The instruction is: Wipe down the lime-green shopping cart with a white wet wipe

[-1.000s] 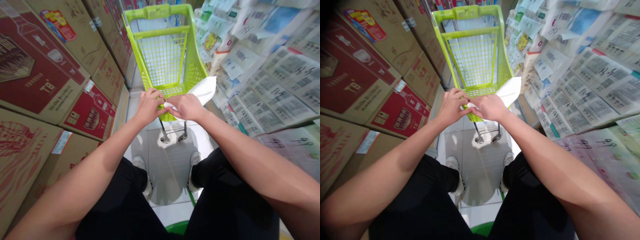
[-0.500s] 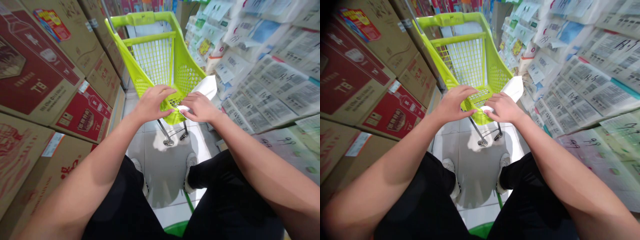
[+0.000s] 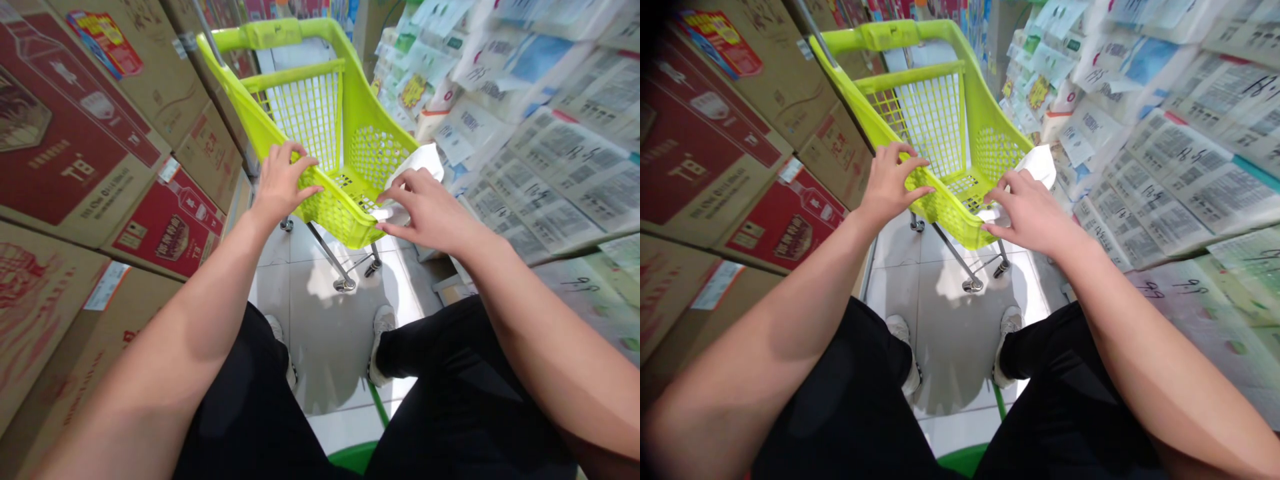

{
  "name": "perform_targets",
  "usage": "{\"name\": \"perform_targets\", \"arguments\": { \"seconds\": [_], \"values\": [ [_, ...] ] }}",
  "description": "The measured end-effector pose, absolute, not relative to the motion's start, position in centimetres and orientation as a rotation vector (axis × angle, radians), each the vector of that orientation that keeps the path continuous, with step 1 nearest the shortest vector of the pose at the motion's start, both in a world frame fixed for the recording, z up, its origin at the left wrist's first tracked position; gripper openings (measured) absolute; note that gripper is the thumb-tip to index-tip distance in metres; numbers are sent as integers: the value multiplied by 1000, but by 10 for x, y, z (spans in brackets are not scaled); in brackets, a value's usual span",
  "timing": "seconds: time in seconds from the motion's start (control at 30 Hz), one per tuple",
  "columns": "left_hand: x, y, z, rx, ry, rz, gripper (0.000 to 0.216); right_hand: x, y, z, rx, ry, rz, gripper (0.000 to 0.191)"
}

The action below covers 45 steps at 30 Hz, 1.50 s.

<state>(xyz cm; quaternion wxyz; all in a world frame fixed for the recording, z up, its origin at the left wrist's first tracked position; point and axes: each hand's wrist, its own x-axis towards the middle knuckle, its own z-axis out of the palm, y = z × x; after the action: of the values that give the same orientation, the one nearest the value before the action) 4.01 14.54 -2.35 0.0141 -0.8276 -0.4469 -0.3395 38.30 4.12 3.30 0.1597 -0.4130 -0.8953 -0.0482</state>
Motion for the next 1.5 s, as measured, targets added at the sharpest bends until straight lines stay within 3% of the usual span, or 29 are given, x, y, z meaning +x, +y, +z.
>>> {"name": "perform_targets", "arguments": {
  "seconds": [0.2, 0.37, 0.67, 0.8, 1.07, 1.23, 1.37, 1.5],
  "values": [
    [38, 164, -23, -2556, -1296, -1140, 48, 358, 26, 37, -1697, -2540, -215, 28],
    [41, 169, -19, -2592, -1252, -1119, 45, 355, 20, 38, -1786, -2486, -292, 14],
    [70, 149, -16, -2614, -1347, -1042, 50, 374, 16, 48, -1790, -2377, -299, 24],
    [92, 136, -12, -2587, -1391, -967, 54, 365, 13, 64, -1997, -2134, -312, 28],
    [119, 109, -2, -2704, -1158, -868, 33, 370, 28, 59, -1913, -2033, -250, 22],
    [100, 90, 21, -2651, -1130, -873, 54, 383, 29, 69, -2009, -1920, -269, 25],
    [92, 80, 23, -2564, -1230, -912, 37, 393, 26, 76, -2017, -1847, -268, 27],
    [108, 64, 18, -2525, -1318, -843, 35, 390, 24, 77, -1967, -1834, -246, 27]
  ]
}}
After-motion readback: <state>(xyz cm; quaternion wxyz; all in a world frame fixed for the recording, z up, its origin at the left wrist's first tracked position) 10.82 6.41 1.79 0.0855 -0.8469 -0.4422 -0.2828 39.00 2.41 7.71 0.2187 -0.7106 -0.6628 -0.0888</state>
